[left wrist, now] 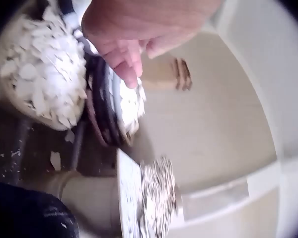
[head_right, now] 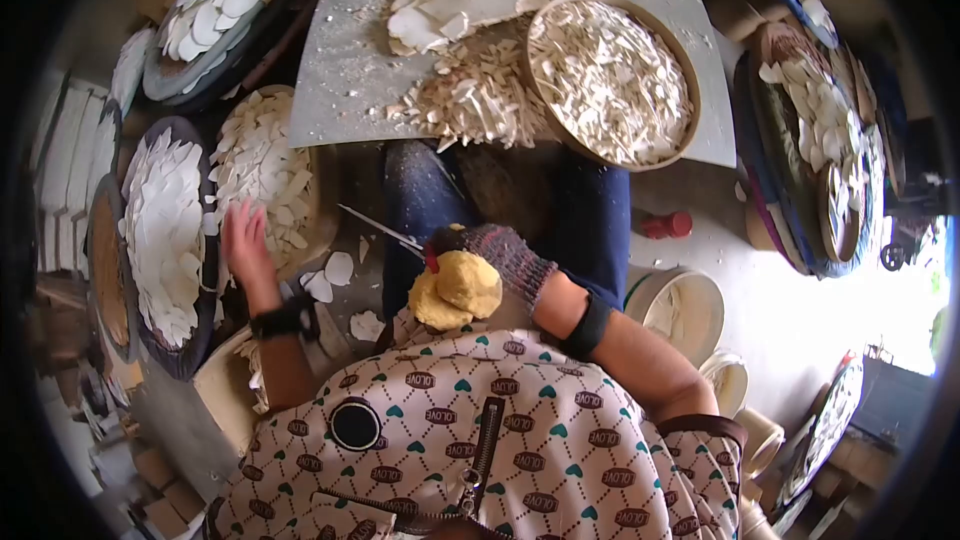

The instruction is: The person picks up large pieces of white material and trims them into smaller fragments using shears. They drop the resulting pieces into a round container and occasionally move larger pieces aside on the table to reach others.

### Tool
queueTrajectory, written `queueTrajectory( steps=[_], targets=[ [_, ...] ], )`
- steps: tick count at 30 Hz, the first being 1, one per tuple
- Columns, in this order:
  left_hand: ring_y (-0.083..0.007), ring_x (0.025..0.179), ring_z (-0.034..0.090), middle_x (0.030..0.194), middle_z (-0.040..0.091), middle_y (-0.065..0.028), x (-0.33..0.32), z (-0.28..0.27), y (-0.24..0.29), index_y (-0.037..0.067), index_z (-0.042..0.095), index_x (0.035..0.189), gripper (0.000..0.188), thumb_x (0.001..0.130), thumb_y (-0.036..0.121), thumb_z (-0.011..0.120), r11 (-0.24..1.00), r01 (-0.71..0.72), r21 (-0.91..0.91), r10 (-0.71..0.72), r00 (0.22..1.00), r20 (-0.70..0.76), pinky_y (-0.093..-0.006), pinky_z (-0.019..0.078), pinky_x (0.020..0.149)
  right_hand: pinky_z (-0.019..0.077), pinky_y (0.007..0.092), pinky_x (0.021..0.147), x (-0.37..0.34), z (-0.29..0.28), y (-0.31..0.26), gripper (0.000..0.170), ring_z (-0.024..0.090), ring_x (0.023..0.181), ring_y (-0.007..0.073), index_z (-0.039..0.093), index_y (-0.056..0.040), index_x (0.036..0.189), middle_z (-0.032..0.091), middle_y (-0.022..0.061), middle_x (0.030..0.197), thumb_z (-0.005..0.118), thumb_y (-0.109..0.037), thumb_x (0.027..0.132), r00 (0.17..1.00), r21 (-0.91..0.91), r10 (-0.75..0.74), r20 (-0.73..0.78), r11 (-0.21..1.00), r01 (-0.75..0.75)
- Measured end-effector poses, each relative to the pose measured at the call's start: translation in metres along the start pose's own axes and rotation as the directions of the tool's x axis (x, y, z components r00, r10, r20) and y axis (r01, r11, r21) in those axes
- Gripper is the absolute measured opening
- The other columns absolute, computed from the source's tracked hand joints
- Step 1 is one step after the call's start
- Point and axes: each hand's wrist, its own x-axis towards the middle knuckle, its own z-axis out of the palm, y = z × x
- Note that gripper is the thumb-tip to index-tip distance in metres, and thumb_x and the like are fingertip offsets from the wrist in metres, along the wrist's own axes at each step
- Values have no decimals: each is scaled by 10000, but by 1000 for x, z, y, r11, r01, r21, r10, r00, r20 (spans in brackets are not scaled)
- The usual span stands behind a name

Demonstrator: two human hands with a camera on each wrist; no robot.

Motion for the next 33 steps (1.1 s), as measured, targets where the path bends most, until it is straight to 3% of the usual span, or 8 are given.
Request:
queueTrajectory(
  steps=[7, 13, 17, 21, 25, 27, 29, 33],
  targets=[
    [-149, 783, 632, 909, 655, -97, 40, 260, 19, -3, 600, 1037, 228, 839, 106, 569, 969, -208, 130, 51, 689, 723, -251, 501, 637, 489, 325, 633, -13, -9, -2, 229, 620, 733, 278, 579, -96, 976, 616, 124, 786, 579, -154, 755, 992, -72, 105, -69, 991, -110],
    [-302, 873, 563, 954, 572, -136, 42, 354, -7, 67, 565, 995, 372, 676, 185, 715, 297, -852, 431, 330, 515, 791, -365, 468, 741, 496, 324, 642, -17, -16, 12, 302, 630, 759, 276, 559, -65, 1014, 621, 151, 806, 604, -143, 725, 986, 162, 16, -165, 987, 11],
    [-318, 791, 574, 854, 577, -121, 57, 360, -18, 61, 563, 858, 238, 665, 98, 697, 366, -854, 369, 352, 494, 795, -387, 472, 665, 477, 269, 763, -1, -25, 17, 207, 588, 853, 148, 556, -43, 978, 605, 63, 917, 598, -96, 783, 966, 901, 241, 87, 394, -180],
    [-207, 638, 608, 767, 637, -92, 79, 347, -29, 19, 628, 837, 102, 765, 90, 615, 765, -558, 322, 178, 663, 727, -282, 471, 576, 473, 236, 725, 29, -29, 18, 114, 547, 802, 112, 530, -6, 945, 532, 58, 892, 504, -93, 876, 850, 922, 427, 308, -356, -156],
    [-165, 676, 630, 852, 643, -119, 86, 313, -5, -21, 574, 929, 146, 837, 90, 550, 962, 224, 157, -267, 633, 726, -236, 495, 596, 475, 251, 751, 50, -18, 58, 176, 550, 811, 137, 507, 25, 957, 528, 79, 905, 544, -107, 847, 921, 983, 358, 157, -149, -109],
    [-183, 702, 641, 876, 639, -139, 76, 292, 18, -13, 541, 995, 186, 843, 94, 536, 833, 549, 61, -403, 528, 747, -248, 513, 615, 474, 265, 789, 63, -26, 53, 236, 560, 849, 160, 504, 34, 995, 548, 90, 955, 571, -121, 829, 976, 918, 197, 97, -396, -12],
    [-203, 739, 647, 903, 630, -162, 61, 273, 22, -1, 500, 1045, 223, 853, 108, 529, 773, 634, 33, -449, 510, 734, -264, 527, 626, 473, 344, 820, 61, -13, 63, 210, 592, 876, 208, 530, 36, 1032, 594, 114, 982, 507, -88, 864, 964, 956, 147, -222, -161, 245],
    [-203, 721, 641, 901, 624, -185, 20, 252, 40, 3, 450, 1091, 280, 858, 121, 550, 862, 502, 72, -421, 630, 653, -264, 518, 623, 464, 386, 887, 72, 4, 82, 289, 567, 997, 249, 487, 44, 1104, 557, 148, 1085, 542, -87, 852, 981, 957, 102, -168, -222, 187]
  ],
)
